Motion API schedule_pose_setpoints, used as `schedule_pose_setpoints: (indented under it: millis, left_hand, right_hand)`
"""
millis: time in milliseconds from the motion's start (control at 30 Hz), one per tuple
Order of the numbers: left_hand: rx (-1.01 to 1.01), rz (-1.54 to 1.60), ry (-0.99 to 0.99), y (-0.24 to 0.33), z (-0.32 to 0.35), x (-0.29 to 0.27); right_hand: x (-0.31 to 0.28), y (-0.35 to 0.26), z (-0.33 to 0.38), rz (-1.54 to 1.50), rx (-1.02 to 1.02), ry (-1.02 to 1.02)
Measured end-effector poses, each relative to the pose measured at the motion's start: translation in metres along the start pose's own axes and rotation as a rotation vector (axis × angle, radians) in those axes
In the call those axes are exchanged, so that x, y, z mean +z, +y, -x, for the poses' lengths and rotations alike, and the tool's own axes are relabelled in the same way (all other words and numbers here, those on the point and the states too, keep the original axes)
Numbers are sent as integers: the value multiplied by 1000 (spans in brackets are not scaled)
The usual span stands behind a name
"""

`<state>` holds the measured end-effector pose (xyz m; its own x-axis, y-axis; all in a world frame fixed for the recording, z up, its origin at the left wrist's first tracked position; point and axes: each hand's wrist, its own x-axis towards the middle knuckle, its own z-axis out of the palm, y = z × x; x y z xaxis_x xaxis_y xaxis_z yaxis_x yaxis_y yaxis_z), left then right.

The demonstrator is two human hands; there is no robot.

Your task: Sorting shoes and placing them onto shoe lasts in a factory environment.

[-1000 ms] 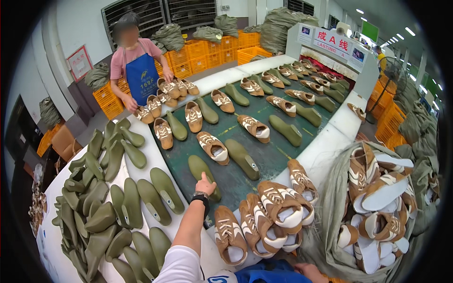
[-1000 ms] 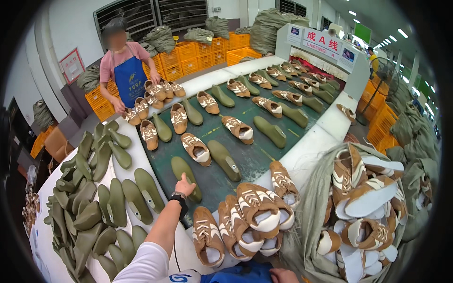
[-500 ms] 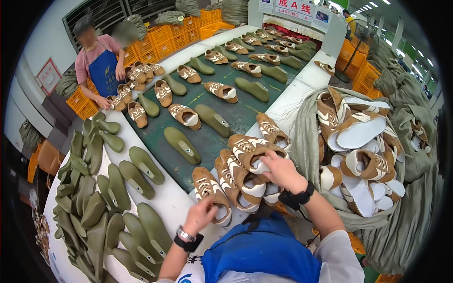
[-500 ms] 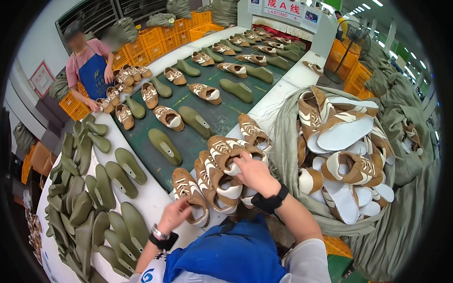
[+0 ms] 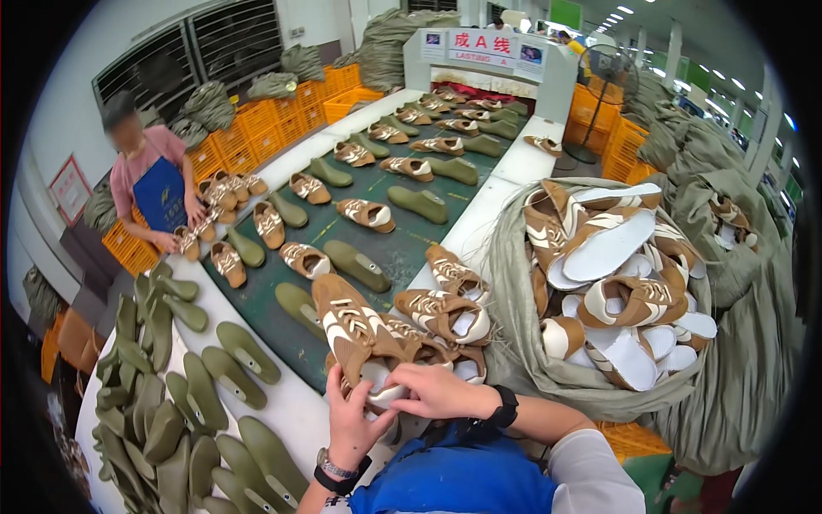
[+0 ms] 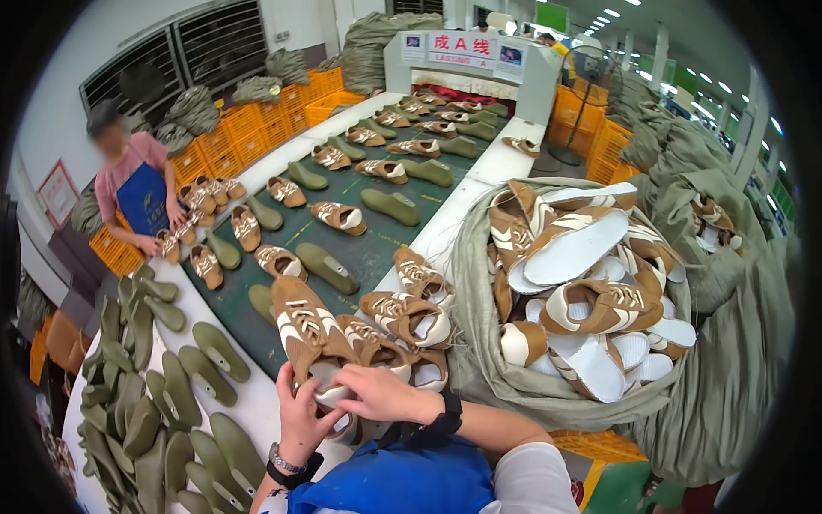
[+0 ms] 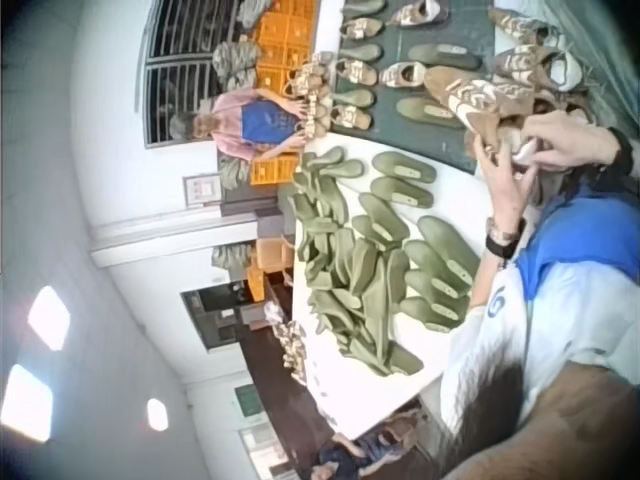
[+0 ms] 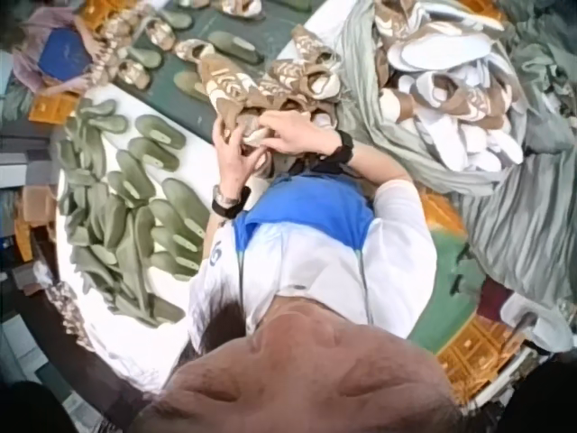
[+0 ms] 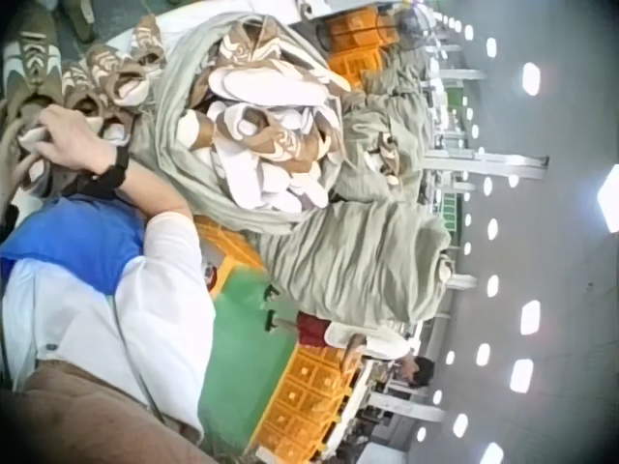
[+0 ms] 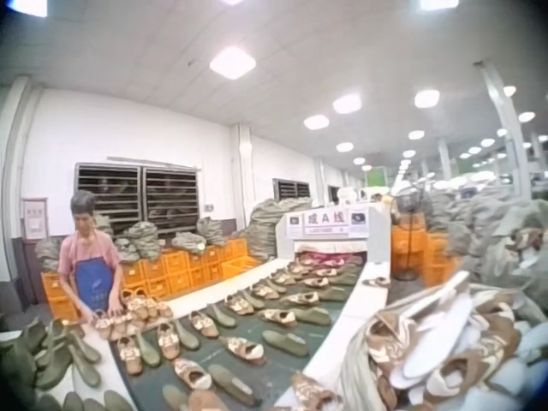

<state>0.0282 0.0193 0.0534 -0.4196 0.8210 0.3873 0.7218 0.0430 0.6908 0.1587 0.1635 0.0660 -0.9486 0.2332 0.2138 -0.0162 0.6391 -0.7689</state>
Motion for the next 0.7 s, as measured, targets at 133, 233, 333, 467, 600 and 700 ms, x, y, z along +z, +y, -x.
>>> schedule_pose_setpoints:
  millis: [133,233,333,467,600,700]
  left_hand:
    - [-41,-117,23,-35,4,-6]
    - [-272,-26,226,-92,-2,-17]
    - [-513,36,379,-182,-17,-21]
    - [-456,-248,381,-255,-54,-16]
    - [-484,-128,449,-316,-108,-9]
    - [-629,-314,267,-370,-115,-8]
  right_hand:
    - [2,8,-2,-97,-142,82]
    - [-7,13,4,60,-73,106]
    - [-13,14,19,-5,26,171]
    - [-16,18,40,12,224,218]
    - [-21,24,47,48,356,220]
    - [-20,27,42,43,384,228]
